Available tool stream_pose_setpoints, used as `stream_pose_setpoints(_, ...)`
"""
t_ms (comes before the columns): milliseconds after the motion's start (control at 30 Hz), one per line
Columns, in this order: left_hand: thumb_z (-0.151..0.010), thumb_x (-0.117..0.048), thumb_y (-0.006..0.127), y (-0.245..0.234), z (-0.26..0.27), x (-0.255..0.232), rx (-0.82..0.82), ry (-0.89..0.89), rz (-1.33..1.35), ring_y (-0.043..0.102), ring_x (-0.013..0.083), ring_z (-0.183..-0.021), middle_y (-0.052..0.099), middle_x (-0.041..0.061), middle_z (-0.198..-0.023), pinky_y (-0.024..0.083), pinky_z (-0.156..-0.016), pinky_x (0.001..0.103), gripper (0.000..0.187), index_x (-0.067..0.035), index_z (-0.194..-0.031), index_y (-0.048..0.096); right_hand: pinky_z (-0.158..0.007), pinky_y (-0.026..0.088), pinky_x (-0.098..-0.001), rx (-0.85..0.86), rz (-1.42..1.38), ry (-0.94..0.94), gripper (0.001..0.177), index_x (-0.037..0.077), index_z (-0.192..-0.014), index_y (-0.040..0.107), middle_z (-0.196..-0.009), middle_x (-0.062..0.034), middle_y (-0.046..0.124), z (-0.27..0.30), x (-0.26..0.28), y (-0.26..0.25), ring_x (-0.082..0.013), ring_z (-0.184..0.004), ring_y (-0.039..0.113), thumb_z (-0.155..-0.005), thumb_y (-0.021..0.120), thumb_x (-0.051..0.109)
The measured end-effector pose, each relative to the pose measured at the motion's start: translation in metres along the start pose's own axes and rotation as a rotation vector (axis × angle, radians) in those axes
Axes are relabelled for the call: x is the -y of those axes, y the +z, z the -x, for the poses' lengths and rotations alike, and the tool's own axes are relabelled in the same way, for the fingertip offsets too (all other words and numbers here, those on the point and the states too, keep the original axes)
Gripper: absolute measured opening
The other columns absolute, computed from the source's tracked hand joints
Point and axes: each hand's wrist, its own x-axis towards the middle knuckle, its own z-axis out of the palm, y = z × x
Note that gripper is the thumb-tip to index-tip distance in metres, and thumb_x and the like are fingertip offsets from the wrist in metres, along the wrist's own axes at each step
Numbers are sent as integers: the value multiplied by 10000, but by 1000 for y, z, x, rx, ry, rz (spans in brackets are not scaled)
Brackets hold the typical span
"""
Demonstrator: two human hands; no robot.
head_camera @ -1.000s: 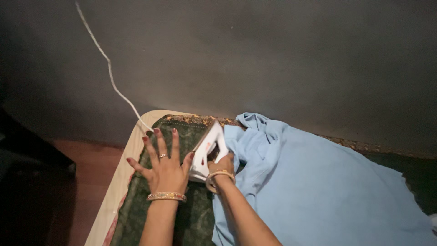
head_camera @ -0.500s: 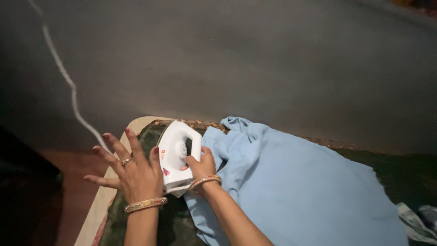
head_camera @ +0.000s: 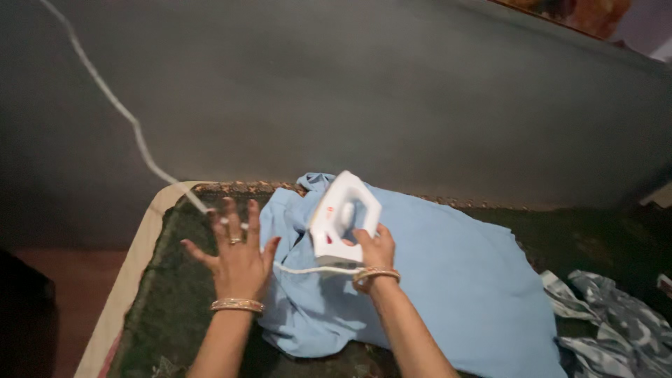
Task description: The person irons a light blue shirt laid out on a patterned surface. They smooth the fabric with their hands, use a white electric iron to press the shirt, and periodically fold and unfold sections to ensure even coverage.
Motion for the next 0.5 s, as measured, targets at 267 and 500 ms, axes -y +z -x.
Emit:
stream_pose_setpoints(267,-1056,-568,519,32,28,-18,253,-11,-42,348,274,-1536,505,71,-1485,69,-1315,671,555,-181,-1452,540,-613,533,-434,-306,18,33,358,-65,-1103,649,-913,-161,671,-41,-54,-125,-277,-711,654,-853,732,177)
stream_pose_setpoints(500,-853,-579,679,46,34,-12,483,-269,-191,187,389,-1531,383,116,-1571,-10,-1121,784,679,-144,-1360,556,-632,580,-485,-523,-308,179,280,4,-987,587,-900,-155,653,-56,-120,-180,-324,-733,678,-817,700,194)
